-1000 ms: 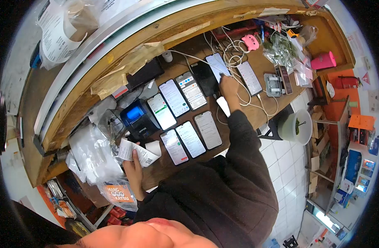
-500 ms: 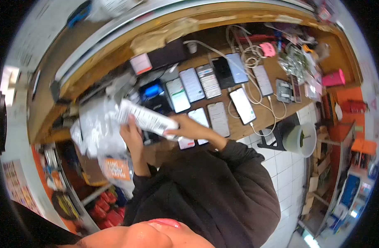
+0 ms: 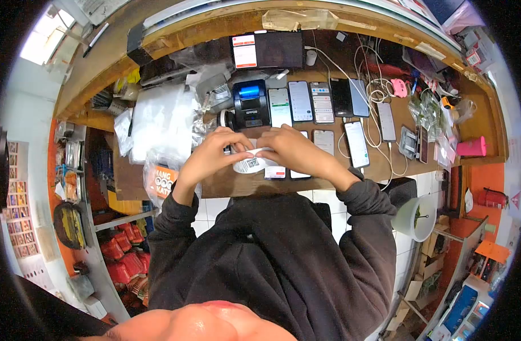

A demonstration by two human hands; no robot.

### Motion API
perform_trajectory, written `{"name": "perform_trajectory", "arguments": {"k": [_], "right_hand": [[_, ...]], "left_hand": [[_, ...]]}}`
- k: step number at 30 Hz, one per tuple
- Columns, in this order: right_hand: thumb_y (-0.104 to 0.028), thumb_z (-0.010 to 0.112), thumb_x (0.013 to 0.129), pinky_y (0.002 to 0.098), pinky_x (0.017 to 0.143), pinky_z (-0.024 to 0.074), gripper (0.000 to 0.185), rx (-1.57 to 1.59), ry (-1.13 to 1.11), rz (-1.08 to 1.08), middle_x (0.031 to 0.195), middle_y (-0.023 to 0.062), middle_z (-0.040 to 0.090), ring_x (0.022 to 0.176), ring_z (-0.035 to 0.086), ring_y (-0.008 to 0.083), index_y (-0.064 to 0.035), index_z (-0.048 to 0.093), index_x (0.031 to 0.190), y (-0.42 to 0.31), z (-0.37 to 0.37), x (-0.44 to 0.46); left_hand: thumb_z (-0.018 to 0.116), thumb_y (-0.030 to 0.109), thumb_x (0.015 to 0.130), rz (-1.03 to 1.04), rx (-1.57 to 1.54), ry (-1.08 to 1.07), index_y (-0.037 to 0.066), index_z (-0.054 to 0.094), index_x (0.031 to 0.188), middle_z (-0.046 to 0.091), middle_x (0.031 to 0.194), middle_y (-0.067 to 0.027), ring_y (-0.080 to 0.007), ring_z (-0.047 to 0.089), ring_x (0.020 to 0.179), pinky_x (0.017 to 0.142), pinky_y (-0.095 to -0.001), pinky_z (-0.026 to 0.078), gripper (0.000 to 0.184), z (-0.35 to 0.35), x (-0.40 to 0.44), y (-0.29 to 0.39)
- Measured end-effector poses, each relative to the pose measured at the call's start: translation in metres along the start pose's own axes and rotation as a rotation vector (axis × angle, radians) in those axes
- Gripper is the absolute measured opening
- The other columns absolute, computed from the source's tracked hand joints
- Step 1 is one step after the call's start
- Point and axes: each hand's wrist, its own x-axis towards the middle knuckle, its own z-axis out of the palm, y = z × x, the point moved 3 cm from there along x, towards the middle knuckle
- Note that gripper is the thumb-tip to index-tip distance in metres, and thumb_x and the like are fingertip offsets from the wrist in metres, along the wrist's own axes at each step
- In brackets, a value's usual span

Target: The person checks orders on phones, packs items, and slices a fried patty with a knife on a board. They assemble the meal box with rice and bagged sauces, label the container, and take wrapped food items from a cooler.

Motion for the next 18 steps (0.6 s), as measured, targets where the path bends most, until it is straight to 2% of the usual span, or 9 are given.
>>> {"name": "perform_trajectory", "arguments": {"k": [3,7,9,10,11,13,14,16,18], "right_hand": [[-0.015,0.062,0.086,0.0359,0.078,0.0394,0.012,-0.147,0.220,-0.152,0.082,0.0080,0.057,0.083,0.053,0.0255,-0.0029,0.060,0.086,-0.012,0.003,-0.007],[-0.014,0.063,0.084,0.0353,0.076,0.0399,0.011,-0.098,0.306,-0.100,0.083,0.0083,0.056,0.082,0.052,0.0277,-0.0037,0.061,0.085,-0.008,0.023,-0.012],[-0.015,0.061,0.087,0.0330,0.066,0.0411,0.013,-0.216,0.433,-0.265,0.074,0.0087,0.055,0.068,0.052,0.0214,-0.0015,0.059,0.085,-0.010,0.034,-0.015],[-0.015,0.061,0.087,0.0330,0.066,0.0411,0.013,-0.217,0.433,-0.261,0.074,0.0087,0.055,0.068,0.052,0.0214,-0.0015,0.059,0.085,-0.006,0.038,-0.016],[-0.016,0.058,0.090,0.0327,0.059,0.0398,0.019,0.066,0.519,-0.037,0.067,0.0091,0.053,0.062,0.053,0.0184,-0.0011,0.056,0.078,0.009,0.038,-0.015],[-0.018,0.051,0.096,0.0315,0.050,0.0378,0.033,0.545,0.649,0.307,0.054,0.0078,0.048,0.051,0.049,0.0111,0.0020,0.056,0.070,0.071,0.041,-0.014],[-0.019,0.050,0.097,0.0311,0.051,0.0388,0.032,0.407,0.681,0.334,0.055,0.0054,0.046,0.050,0.047,0.0114,0.0028,0.059,0.076,0.076,0.025,-0.012],[-0.018,0.053,0.095,0.0312,0.051,0.0390,0.025,0.581,0.672,0.312,0.059,0.0072,0.050,0.052,0.048,0.0136,0.0021,0.061,0.081,0.045,0.026,-0.006],[-0.016,0.062,0.086,0.0365,0.079,0.0390,0.010,0.128,0.678,-0.014,0.091,0.0081,0.059,0.090,0.054,0.0227,-0.0061,0.065,0.084,0.014,0.029,0.009]], "left_hand": [[0.067,0.023,0.083,-0.018,0.093,-0.046,0.009,0.065,0.087,0.063,0.071,-0.0016,-0.0168,0.057,0.072,0.082,-0.0318,0.037,0.015,0.002,-0.005,0.007],[0.066,0.021,0.084,0.079,0.147,0.049,0.008,0.063,0.084,0.061,0.072,-0.0016,-0.0170,0.057,0.071,0.082,-0.0313,0.036,0.014,0.006,-0.009,0.015],[0.065,0.021,0.084,0.115,0.177,0.057,0.008,0.063,0.085,0.061,0.073,-0.0016,-0.0169,0.057,0.071,0.082,-0.0312,0.036,0.013,0.011,-0.013,0.014],[0.066,0.019,0.083,0.259,0.365,0.079,0.007,0.063,0.084,0.062,0.074,-0.0015,-0.0166,0.058,0.072,0.082,-0.0315,0.037,0.012,0.014,-0.017,0.016],[0.067,0.018,0.083,0.409,0.556,0.101,0.007,0.064,0.084,0.063,0.075,-0.0015,-0.0164,0.058,0.073,0.081,-0.0317,0.038,0.011,0.017,-0.020,0.016],[0.068,0.016,0.081,0.452,0.451,0.175,0.007,0.064,0.083,0.064,0.077,-0.0009,-0.0160,0.058,0.075,0.080,-0.0325,0.039,0.010,0.020,-0.027,0.012],[0.070,0.015,0.080,0.491,0.348,0.258,0.007,0.065,0.083,0.064,0.080,-0.0004,-0.0155,0.059,0.076,0.079,-0.0333,0.039,0.010,0.020,-0.031,0.009],[0.071,0.009,0.078,0.359,0.118,0.253,0.005,0.066,0.083,0.064,0.086,-0.0016,-0.0154,0.059,0.080,0.079,-0.0330,0.041,0.008,0.022,-0.024,-0.003],[0.071,0.009,0.079,0.004,-0.326,0.373,0.003,0.065,0.077,0.062,0.089,-0.0043,-0.0144,0.056,0.077,0.075,-0.0300,0.042,0.008,0.028,-0.016,-0.008]]}}
